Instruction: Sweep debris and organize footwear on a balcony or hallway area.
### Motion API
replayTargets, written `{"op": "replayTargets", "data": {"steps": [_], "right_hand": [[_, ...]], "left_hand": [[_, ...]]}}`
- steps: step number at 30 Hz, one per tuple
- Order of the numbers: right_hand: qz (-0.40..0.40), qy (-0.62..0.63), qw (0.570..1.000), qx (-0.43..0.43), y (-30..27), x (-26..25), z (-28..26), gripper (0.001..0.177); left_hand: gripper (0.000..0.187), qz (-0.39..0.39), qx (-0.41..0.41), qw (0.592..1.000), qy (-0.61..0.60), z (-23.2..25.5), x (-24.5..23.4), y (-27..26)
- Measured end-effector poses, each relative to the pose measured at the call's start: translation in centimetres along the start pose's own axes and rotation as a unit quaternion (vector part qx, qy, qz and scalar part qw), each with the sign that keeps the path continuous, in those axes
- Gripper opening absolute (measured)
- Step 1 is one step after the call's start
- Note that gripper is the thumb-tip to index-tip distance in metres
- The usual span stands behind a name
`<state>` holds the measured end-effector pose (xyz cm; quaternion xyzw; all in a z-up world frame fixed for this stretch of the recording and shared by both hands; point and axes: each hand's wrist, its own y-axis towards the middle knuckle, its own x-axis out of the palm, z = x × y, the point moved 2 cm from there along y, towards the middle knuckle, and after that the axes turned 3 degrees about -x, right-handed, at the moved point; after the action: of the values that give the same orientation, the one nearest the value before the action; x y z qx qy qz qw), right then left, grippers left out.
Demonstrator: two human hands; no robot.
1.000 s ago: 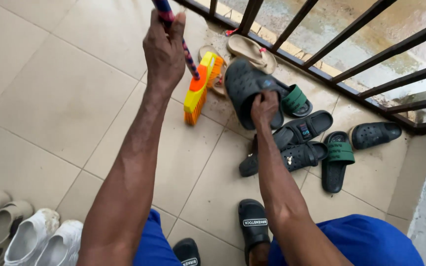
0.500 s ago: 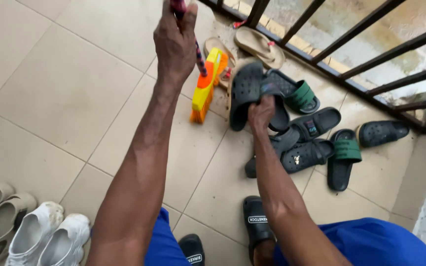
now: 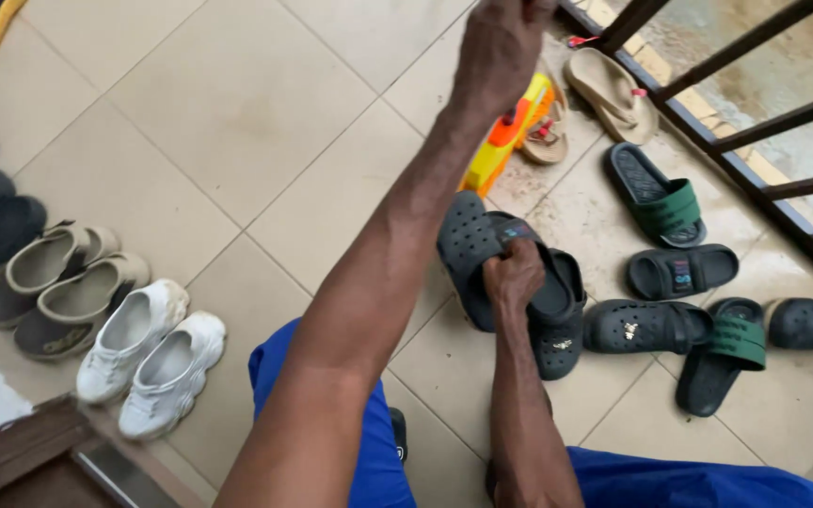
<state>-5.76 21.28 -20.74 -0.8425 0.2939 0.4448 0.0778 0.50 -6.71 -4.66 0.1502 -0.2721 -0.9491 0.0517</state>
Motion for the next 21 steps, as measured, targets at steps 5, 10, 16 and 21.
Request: {"op": "replayTargets", "data": {"steps": [5,10,16,21], "right_hand": [[-0.032,0.113,0.988,-0.104,-5.2,2.4,-8.7,0.036],[-0.302,0.566,0.767,0.017,-9.6,8.6,-13.7,0.043],[-0.292,0.252,0.922,-0.031,-4.8,10.1,-9.4,0.032],[-0.192,-0.075,0.978,-0.020,2.6,4.5,3.0,0.035]], "left_hand": [[0.033,0.004,0.044,0.999,-0.011,0.3,0.4,-0.1],[0.028,-0.037,0.066,0.997,0.021,-0.4,-0.3,0.0],[0.034,-0.156,-0.136,0.977,-0.050,3.6,-3.9,0.6],[0.019,-0.052,0.249,0.959,0.125,-1.3,-1.5,0.7]]}}
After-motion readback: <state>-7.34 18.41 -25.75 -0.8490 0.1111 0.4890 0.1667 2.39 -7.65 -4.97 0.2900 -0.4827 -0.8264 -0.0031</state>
